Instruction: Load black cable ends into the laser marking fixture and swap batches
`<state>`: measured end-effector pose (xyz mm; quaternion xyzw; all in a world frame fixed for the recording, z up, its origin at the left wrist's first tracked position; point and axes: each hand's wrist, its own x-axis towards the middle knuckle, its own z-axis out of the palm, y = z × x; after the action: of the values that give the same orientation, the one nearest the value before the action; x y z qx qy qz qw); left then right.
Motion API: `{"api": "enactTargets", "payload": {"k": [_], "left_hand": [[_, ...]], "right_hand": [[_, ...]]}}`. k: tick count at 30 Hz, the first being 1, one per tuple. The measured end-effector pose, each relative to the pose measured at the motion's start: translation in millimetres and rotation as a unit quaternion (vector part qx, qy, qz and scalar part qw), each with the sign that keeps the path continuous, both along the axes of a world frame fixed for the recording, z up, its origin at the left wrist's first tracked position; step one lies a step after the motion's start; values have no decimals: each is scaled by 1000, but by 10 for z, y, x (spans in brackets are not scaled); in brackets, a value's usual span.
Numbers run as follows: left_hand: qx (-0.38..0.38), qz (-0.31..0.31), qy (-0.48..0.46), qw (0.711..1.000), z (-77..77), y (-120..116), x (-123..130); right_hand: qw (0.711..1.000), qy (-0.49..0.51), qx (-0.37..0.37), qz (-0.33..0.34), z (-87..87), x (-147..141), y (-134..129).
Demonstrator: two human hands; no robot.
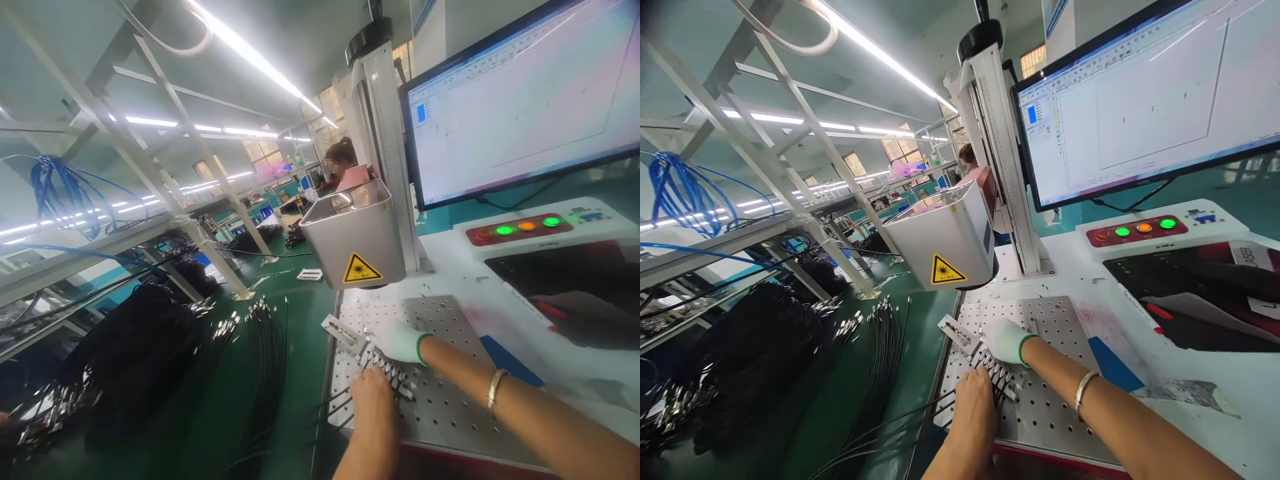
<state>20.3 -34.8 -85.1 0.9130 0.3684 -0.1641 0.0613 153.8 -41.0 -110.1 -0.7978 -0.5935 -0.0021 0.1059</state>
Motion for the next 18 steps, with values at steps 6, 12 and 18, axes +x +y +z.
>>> {"api": "enactTargets", "payload": {"k": [6,12,18], "left_hand": [[26,-3,-35,999,-44,-7,-49],[92,-46,-79,992,-147,30,-186],[68,-56,-33,996,-51,-6,-133]], "right_hand": [[997,9,-67,-48,-82,-189,30],[997,17,-69,-42,-170,-158,82],[998,18,-53,-41,-134,-159,49]]}}
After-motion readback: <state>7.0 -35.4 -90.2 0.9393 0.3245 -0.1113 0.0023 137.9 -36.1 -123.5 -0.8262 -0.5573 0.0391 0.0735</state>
